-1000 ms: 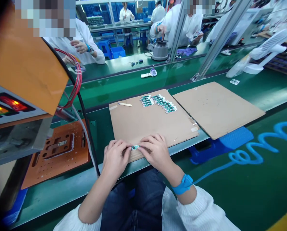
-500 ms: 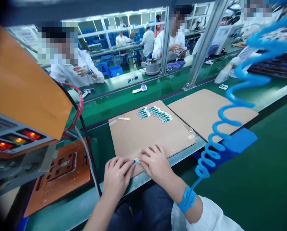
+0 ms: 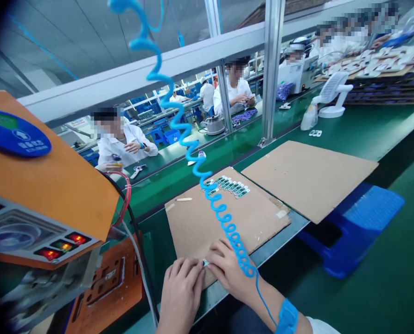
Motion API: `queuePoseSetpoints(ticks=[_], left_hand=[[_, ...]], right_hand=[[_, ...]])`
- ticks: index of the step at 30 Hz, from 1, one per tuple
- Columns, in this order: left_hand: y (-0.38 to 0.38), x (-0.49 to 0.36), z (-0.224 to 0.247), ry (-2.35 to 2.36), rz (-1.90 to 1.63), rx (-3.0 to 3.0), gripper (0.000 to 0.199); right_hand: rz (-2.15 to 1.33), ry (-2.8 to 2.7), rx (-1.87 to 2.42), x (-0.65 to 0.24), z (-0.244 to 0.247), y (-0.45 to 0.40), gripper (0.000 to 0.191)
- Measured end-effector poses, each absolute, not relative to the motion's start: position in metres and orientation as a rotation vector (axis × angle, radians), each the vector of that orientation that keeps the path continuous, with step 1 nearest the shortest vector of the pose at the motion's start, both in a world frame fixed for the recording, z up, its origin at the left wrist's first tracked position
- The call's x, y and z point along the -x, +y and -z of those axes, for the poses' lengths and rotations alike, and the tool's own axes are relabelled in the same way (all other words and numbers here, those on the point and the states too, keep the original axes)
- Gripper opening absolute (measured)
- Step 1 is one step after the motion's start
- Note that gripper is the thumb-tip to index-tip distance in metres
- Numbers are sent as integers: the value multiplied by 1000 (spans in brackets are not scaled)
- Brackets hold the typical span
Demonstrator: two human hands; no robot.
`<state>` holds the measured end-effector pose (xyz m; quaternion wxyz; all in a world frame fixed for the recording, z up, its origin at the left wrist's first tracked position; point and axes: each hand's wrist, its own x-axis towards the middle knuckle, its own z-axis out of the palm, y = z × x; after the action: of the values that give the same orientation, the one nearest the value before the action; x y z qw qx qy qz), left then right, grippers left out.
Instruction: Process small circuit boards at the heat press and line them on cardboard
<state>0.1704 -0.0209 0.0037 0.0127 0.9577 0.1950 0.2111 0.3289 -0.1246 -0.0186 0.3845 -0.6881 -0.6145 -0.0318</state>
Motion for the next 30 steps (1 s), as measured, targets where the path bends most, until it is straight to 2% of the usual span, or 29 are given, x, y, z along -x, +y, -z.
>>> queuePoseSetpoints(ticks=[8,15,21,26,30], left_hand=[[-17,-178,-8,658,-602,-2945,13],[-17,-177,2,670,-729,-2951,13],[-16,-181,-3,700,-715,-2955,18],[-21,-184,-9,652,-638,-2573,28],[-26,-194,-12,667,-669,-1995,41]], right_hand=[[13,-1520,1805,-328,21,-124,13],[-58,-1481,1792,-329,17,-124,15],[42,-1484,1774,-327,20,-123,17],[-14,-1473,1661,-323,8,-130,24],[-311,-1197,1541,-311,-7,-120,32]])
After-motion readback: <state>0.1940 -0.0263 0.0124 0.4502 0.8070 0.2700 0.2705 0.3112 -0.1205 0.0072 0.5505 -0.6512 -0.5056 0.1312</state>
